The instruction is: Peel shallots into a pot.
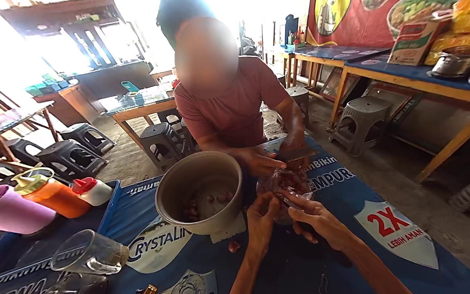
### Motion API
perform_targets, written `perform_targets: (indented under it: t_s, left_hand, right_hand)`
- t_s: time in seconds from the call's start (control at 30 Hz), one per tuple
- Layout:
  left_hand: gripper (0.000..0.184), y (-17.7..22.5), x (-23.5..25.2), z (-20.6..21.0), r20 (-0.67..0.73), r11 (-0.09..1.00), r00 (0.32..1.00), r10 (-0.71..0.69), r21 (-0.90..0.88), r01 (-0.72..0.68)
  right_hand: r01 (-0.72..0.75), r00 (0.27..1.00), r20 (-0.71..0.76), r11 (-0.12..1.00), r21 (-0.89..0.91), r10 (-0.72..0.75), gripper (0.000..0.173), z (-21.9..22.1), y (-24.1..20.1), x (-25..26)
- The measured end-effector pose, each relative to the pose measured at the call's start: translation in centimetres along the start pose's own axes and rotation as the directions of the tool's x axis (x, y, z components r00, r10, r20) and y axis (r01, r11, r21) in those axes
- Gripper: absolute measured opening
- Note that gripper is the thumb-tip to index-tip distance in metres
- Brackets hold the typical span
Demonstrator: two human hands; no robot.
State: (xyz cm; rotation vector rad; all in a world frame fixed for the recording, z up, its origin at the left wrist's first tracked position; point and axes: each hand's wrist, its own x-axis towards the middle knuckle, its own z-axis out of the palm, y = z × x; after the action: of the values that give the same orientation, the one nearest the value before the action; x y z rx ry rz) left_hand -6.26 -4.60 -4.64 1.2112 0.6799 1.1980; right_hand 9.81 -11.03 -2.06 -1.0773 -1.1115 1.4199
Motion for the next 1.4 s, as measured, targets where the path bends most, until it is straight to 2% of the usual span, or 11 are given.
perform_targets:
  t_s: [0.27,0.43,0.53,0.73,0.83,1.03,1.1,1.2,1.27,1.33,1.4]
  left_hand:
    - [0.015,0.1,0.0,0.1,-0.019,1.0,1.0,0.02,0.024,-0.02]
    - [0.013,0.0,-0.2,0.3,-0.018,0.981,0.986,0.165,0.109,-0.162]
    - [0.015,-0.3,-0.5,0.7,-0.006,0.958,0.972,0.233,0.17,-0.229]
    - [0.019,-1.1,-0.9,1.4,0.018,0.907,0.945,0.326,0.277,-0.318]
    - [0.018,-0.7,-0.6,1.0,0.048,0.953,0.963,0.263,0.144,-0.268]
    - [0.022,0.0,-0.6,0.4,0.064,0.994,0.998,-0.007,-0.107,0.014]
    - [0.024,0.3,-0.8,0.8,0.017,0.998,0.999,-0.028,-0.053,0.029]
    - [0.025,0.6,-1.1,1.4,-0.063,0.991,0.998,0.018,0.134,-0.009]
    - [0.028,0.6,-1.2,1.4,-0.042,0.975,0.998,0.056,0.216,-0.046]
    - [0.032,0.9,-1.3,1.2,0.013,0.971,0.997,0.077,0.226,-0.078]
    - [0.032,0.8,-1.2,1.2,0.003,0.979,0.996,0.087,0.183,-0.086]
  right_hand:
    - [0.009,0.999,-0.042,1.0,0.022,-0.008,0.047,0.2,0.1,0.0]
    - [-0.058,0.997,-0.042,0.987,0.148,0.065,0.045,0.2,-0.1,-0.1]
    - [-0.063,0.997,-0.038,0.971,0.23,0.074,0.037,0.3,0.2,0.0]
    - [-0.005,0.986,-0.157,0.958,0.286,0.052,0.026,0.7,0.5,0.1]
    - [-0.032,0.99,-0.116,0.932,0.36,0.079,0.025,0.5,0.4,0.2]
    - [-0.102,0.994,0.006,0.886,0.453,0.111,0.028,0.0,0.4,0.3]
    - [-0.084,0.993,-0.037,0.892,0.445,0.111,0.027,0.1,0.4,0.3]
    - [-0.043,0.985,-0.137,0.913,0.406,0.107,0.025,0.8,0.5,0.4]
    - [-0.019,0.982,-0.164,0.921,0.388,0.09,0.025,1.1,0.6,0.3]
    - [0.0,0.984,-0.166,0.933,0.361,0.064,0.024,1.2,0.7,0.3]
    - [0.008,0.987,-0.154,0.933,0.359,0.05,0.024,1.3,0.7,0.2]
